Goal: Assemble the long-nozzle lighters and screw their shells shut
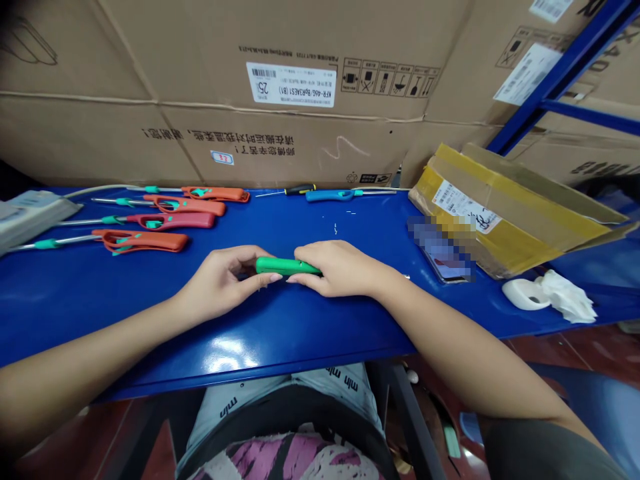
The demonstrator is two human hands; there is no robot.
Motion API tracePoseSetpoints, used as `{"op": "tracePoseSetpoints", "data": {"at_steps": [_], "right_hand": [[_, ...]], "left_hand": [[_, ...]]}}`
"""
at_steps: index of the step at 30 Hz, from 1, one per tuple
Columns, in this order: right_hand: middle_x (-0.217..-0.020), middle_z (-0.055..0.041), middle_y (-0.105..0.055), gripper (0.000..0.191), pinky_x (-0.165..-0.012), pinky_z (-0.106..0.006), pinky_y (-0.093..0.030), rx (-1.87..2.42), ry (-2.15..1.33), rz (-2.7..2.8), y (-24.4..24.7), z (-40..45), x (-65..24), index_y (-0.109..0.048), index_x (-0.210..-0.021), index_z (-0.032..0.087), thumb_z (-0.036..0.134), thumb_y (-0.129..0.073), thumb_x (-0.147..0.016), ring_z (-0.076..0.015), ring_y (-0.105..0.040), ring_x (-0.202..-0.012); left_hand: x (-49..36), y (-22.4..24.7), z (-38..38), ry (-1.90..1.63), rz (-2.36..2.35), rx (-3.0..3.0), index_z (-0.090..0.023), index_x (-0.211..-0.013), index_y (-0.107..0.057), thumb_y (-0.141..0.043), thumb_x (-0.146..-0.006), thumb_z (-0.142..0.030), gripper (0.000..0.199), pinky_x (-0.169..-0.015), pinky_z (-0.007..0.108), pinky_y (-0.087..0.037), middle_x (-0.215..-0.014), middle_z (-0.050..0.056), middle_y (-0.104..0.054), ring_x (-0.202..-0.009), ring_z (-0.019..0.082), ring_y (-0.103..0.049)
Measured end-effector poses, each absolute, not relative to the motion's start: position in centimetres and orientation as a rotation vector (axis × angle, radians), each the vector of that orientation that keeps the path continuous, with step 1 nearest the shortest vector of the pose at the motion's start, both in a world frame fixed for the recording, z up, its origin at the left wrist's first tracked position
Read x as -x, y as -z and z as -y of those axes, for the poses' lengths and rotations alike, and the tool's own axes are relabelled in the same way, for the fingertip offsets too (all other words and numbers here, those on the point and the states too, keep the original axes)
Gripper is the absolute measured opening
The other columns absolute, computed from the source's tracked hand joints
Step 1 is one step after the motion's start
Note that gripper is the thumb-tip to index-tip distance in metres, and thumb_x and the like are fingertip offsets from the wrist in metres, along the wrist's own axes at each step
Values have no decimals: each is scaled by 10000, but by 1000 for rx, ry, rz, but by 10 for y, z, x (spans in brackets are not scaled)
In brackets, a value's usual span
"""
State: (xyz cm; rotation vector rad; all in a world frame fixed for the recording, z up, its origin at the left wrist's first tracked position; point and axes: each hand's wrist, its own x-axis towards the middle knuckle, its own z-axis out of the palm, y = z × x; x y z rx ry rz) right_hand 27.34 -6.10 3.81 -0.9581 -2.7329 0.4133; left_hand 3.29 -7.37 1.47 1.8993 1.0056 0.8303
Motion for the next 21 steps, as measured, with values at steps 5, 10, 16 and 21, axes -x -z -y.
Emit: {"op": "tracePoseSetpoints", "data": {"at_steps": [5, 10, 16, 21], "right_hand": [[-806, -35, -645, 308, -639, -275, -319, 1005, -329, 2741, -42, 63, -273, -568, -830, 194, 444, -535, -1005, -172, -543, -712], [-910, -50, -682, 273, -677, -266, -367, 1059, -531, 2690, -40, 48, -288, -640, -921, 184, 442, -578, -986, -171, -588, -771], [-949, -68, -707, 234, -725, -274, -409, 1131, -603, 2672, -40, 34, -306, -686, -1014, 172, 388, -613, -961, -186, -604, -812], [-886, -63, -686, 197, -676, -269, -377, 1134, -577, 2730, -41, 36, -306, -662, -943, 160, 340, -586, -966, -172, -574, -752]], "left_hand": [[-33, -14, 75, -857, -1012, -2021, -144, -880, -698, -704, -871, -424, 280, -604, 240, -447, -733, 8, -649, -641, 131, -546], [-30, -11, 64, -810, -1150, -2128, -165, -873, -703, -693, -857, -459, 295, -688, 279, -452, -786, 15, -685, -719, 165, -592], [-17, -7, 47, -785, -1271, -2244, -187, -883, -722, -675, -829, -532, 352, -733, 329, -461, -872, 50, -705, -814, 225, -630], [-16, -10, 48, -703, -1254, -2198, -179, -887, -712, -669, -808, -562, 394, -735, 344, -466, -900, 69, -677, -830, 241, -628]]}}
